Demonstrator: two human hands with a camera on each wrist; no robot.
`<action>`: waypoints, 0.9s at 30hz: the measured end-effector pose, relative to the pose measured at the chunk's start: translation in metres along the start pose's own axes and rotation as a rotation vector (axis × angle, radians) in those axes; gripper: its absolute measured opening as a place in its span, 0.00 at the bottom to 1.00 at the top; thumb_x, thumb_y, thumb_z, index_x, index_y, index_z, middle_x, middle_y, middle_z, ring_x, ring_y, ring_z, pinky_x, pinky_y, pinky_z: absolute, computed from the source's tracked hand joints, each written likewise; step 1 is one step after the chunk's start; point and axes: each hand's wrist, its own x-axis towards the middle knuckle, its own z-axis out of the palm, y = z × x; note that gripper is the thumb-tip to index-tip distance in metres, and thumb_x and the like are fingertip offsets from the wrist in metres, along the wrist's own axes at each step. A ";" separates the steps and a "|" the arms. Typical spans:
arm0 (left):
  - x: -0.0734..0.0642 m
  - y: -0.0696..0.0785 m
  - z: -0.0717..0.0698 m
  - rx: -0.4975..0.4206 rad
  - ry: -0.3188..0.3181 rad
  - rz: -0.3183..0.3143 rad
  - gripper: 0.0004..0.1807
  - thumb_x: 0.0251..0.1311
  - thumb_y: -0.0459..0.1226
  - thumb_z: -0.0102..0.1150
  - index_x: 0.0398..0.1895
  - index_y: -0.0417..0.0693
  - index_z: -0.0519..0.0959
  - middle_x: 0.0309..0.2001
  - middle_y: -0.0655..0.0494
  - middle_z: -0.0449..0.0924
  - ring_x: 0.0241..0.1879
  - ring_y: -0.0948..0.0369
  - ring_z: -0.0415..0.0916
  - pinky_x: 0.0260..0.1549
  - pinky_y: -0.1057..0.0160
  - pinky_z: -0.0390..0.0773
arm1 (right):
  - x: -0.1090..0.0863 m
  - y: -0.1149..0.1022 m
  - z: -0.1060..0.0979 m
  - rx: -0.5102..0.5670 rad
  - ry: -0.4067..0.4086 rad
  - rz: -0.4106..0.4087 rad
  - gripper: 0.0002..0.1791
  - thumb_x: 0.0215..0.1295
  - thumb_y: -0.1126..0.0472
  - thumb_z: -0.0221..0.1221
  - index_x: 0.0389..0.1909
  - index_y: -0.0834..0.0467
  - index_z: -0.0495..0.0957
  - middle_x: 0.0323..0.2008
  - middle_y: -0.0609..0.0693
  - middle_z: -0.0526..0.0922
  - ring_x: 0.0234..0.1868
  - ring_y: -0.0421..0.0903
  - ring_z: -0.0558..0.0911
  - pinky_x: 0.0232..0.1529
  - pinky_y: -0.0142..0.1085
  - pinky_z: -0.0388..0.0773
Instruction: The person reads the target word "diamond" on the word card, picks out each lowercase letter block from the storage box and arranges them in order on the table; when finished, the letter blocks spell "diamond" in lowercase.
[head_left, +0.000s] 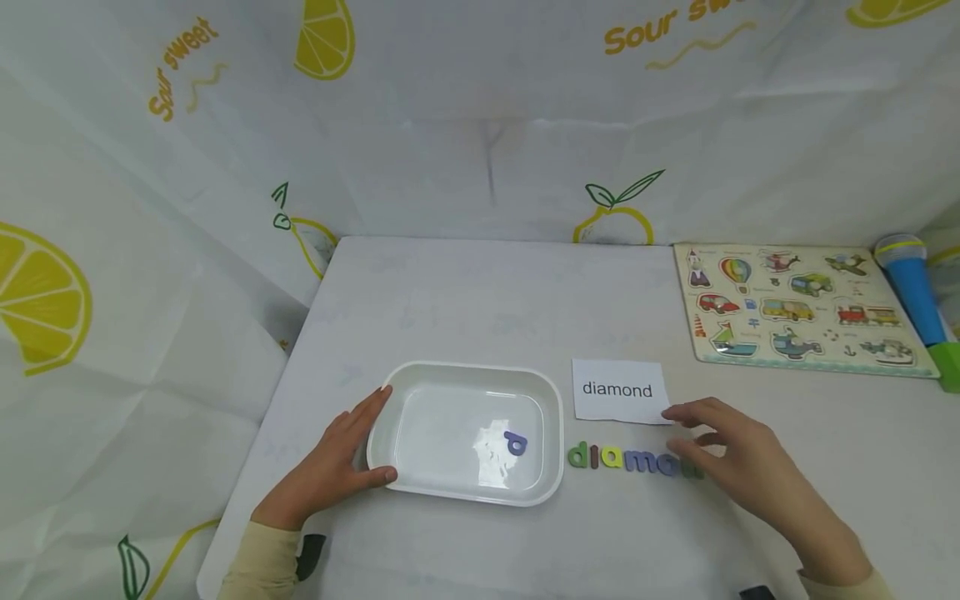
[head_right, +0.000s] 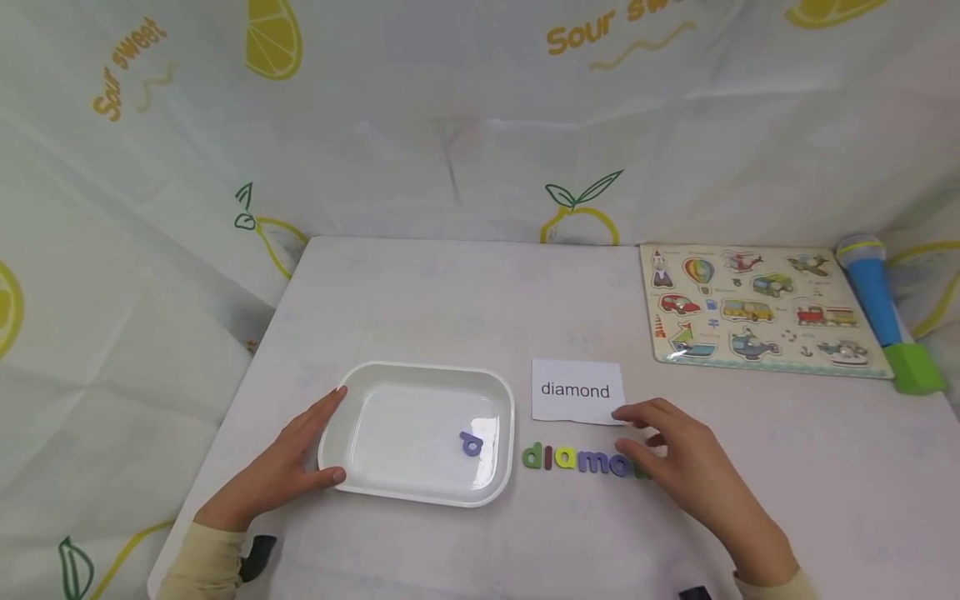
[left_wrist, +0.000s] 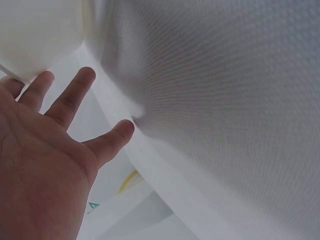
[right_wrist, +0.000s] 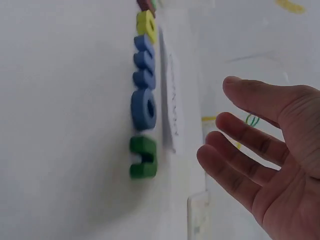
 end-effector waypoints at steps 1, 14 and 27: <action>0.000 0.000 0.000 0.000 0.002 0.004 0.60 0.55 0.56 0.73 0.83 0.65 0.43 0.81 0.53 0.46 0.78 0.49 0.46 0.72 0.39 0.42 | 0.003 -0.008 0.000 0.007 0.008 -0.029 0.25 0.49 0.67 0.78 0.49 0.52 0.84 0.46 0.45 0.84 0.44 0.48 0.85 0.38 0.40 0.85; -0.001 -0.002 0.001 0.015 0.011 0.018 0.60 0.56 0.55 0.73 0.84 0.64 0.43 0.81 0.53 0.46 0.78 0.49 0.46 0.71 0.37 0.43 | 0.033 -0.096 0.032 0.141 -0.076 -0.489 0.29 0.50 0.68 0.77 0.53 0.46 0.82 0.58 0.43 0.79 0.54 0.44 0.81 0.48 0.30 0.80; 0.000 -0.001 0.002 0.000 0.023 0.024 0.59 0.56 0.56 0.73 0.83 0.64 0.44 0.81 0.53 0.47 0.78 0.49 0.46 0.71 0.36 0.43 | 0.063 -0.130 0.089 -0.279 -0.220 -0.498 0.22 0.54 0.66 0.74 0.50 0.50 0.82 0.49 0.46 0.81 0.46 0.47 0.82 0.26 0.38 0.81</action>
